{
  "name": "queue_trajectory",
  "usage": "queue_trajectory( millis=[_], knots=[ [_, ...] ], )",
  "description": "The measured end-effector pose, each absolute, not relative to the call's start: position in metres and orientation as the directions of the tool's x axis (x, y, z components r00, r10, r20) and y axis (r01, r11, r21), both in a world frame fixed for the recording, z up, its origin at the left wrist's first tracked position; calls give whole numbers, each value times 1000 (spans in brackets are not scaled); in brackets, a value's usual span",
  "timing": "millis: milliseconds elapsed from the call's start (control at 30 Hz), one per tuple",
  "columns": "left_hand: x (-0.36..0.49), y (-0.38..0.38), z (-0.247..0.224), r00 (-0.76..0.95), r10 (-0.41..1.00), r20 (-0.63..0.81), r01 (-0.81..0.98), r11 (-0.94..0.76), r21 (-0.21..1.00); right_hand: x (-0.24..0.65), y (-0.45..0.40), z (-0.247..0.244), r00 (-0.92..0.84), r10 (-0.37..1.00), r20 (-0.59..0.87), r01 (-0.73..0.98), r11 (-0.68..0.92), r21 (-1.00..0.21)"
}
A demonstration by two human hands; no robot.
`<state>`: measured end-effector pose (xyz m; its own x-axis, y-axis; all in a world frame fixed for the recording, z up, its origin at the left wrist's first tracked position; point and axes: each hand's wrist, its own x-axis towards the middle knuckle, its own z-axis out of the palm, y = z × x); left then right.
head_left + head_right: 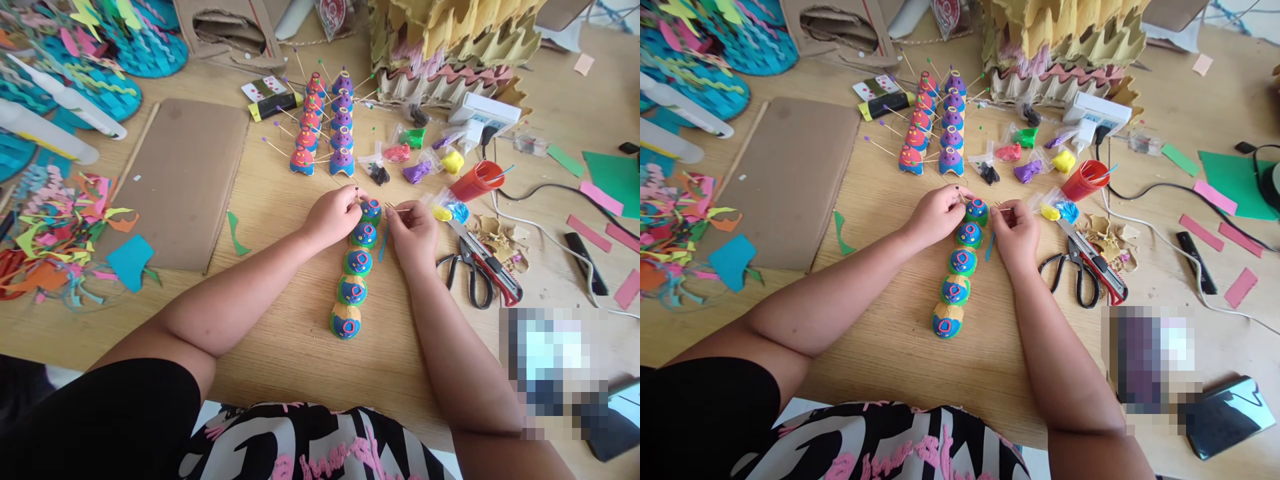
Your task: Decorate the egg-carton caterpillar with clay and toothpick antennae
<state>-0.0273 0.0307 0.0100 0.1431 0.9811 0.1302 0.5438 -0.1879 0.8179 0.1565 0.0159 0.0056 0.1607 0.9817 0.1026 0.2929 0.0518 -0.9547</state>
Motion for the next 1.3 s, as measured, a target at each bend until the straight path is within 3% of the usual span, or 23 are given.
queue_trajectory(
  millis=[767,1300],
  knots=[
    [-28,32,10,150,980,131,545,-193,816,161,15,4,58,998,40,184,28,-983],
    [-30,34,6,174,974,144,507,-214,835,160,16,3,142,988,65,163,42,-986]
  ],
)
